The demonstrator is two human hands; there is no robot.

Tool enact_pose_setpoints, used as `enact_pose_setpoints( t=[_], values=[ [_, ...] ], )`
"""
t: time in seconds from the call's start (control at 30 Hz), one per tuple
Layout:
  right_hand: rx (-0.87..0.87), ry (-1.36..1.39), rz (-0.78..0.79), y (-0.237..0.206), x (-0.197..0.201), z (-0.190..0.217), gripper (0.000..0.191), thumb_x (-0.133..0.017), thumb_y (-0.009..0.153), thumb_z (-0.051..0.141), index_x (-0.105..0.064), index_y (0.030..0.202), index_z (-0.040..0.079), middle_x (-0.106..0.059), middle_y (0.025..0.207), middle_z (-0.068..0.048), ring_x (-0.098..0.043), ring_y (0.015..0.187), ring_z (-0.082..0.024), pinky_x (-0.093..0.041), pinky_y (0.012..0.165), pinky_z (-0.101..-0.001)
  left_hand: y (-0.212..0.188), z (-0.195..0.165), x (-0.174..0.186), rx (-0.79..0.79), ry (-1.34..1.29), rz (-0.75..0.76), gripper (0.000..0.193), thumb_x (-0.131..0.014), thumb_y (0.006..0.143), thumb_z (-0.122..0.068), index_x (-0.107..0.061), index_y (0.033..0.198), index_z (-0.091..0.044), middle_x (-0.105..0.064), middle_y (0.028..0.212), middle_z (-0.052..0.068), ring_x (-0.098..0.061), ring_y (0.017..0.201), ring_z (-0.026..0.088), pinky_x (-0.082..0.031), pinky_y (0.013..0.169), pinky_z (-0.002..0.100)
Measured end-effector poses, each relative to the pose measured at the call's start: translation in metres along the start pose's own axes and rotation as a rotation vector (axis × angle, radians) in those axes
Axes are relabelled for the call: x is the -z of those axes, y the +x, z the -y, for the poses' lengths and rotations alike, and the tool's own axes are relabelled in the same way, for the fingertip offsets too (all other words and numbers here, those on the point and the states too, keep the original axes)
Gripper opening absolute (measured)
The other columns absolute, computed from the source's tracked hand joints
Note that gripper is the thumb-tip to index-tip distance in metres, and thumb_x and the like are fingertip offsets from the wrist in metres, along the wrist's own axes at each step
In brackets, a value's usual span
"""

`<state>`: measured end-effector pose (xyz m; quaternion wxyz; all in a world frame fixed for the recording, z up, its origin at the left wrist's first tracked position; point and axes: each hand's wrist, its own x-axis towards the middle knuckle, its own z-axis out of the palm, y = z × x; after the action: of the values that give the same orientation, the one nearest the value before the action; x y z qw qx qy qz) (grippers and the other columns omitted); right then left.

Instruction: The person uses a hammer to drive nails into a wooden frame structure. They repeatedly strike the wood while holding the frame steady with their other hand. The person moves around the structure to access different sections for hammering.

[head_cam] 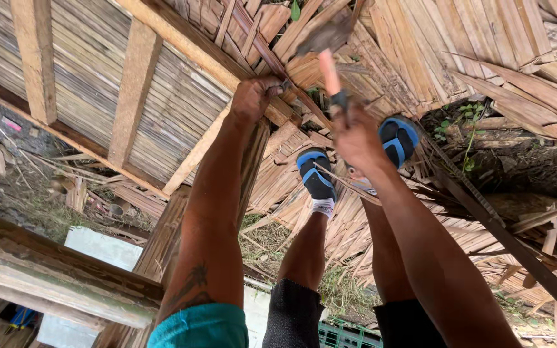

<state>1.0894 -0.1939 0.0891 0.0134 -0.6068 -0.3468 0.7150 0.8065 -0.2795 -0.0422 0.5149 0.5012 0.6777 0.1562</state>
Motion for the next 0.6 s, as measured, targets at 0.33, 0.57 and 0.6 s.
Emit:
enact_pose_setpoints(
  t=[0.33,0.57,0.6],
  values=[
    [-0.082,0.192,0.136,0.014,-0.024,-0.027,0.022,-0.050,0.106,0.016,-0.054,0.128,0.017,-0.051,0.072,0.002,-0.048,0.053,-0.008,-0.041,0.044,-0.0273,0.001,0.026,-0.016,0.053,-0.035,-0.043,0.023,-0.071,0.091,-0.012,-0.077,0.114,-0.012,-0.080,0.105,0.008,-0.077,0.087,0.019,-0.060,0.075,0.029],
    [0.360,0.795,-0.254,0.005,-0.005,-0.042,0.010,-0.052,0.113,0.013,-0.056,0.119,0.007,-0.059,0.081,-0.003,-0.057,0.058,-0.014,-0.048,0.046,-0.0315,-0.003,0.023,-0.014,0.255,0.124,-0.012,0.022,-0.070,0.091,-0.019,-0.080,0.110,-0.017,-0.079,0.103,0.003,-0.075,0.079,0.015,-0.059,0.073,0.029],
    [0.400,0.857,-0.362,0.002,-0.015,-0.044,0.009,-0.052,0.115,0.014,-0.055,0.117,0.005,-0.058,0.081,-0.004,-0.057,0.058,-0.015,-0.049,0.047,-0.0318,-0.004,0.019,-0.014,0.278,0.114,0.008,0.022,-0.068,0.091,-0.020,-0.079,0.111,-0.017,-0.079,0.101,0.003,-0.074,0.078,0.016,-0.058,0.070,0.031]
  ],
)
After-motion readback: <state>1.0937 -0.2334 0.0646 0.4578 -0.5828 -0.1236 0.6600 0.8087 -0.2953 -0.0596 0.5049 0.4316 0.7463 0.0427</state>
